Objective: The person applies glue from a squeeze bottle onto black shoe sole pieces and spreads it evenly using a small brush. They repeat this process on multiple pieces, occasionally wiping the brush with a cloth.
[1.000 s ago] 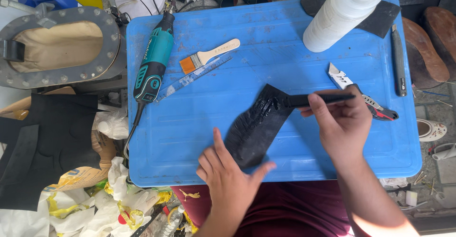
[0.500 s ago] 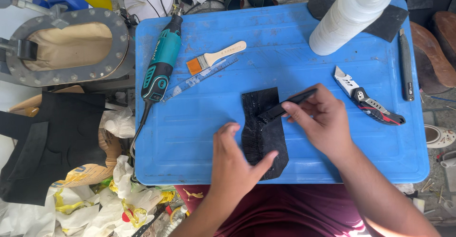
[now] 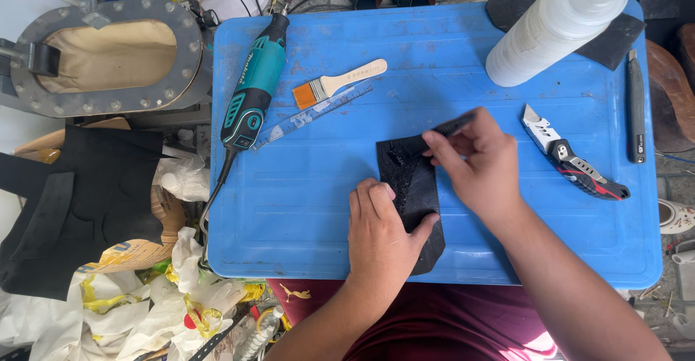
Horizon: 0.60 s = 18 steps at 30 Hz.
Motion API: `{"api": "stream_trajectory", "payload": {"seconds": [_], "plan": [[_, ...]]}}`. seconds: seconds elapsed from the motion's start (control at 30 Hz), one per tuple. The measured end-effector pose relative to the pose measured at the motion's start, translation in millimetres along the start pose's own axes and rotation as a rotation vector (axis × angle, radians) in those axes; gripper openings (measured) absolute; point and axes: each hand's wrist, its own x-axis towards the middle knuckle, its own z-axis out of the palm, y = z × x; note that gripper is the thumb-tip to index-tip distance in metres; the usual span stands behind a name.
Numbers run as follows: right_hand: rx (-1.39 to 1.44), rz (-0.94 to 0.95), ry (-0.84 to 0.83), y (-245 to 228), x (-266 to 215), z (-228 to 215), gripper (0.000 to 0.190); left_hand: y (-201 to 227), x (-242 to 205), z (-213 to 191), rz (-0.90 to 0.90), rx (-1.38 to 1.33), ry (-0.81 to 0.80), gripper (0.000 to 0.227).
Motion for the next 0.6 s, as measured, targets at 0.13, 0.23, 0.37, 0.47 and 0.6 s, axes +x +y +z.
{"api": "stream_trajectory", "payload": {"seconds": [0.13,0.23,0.37,0.47,0.6], "plan": [[-0.136,-0.146,0.166,-5,9,-5,0.018,0,2,-1,0.027,0.003,0.009,0.071],[0.091,-0.049,0.14,-15,2,4,0.021,-1,1,0,0.018,0.007,0.004,0.072],[-0.053,-0.067,0.042,-17,5,10,0.02,-1,2,0,0.001,-0.007,-0.011,0.072],[-0.131,-0.103,0.18,-11,9,-2,0.018,-2,3,1,0.008,-0.009,-0.017,0.072],[0.117,-0.044,0.125,-8,-8,-6,0.016,-2,1,2,0.011,0.002,-0.002,0.072]]}}
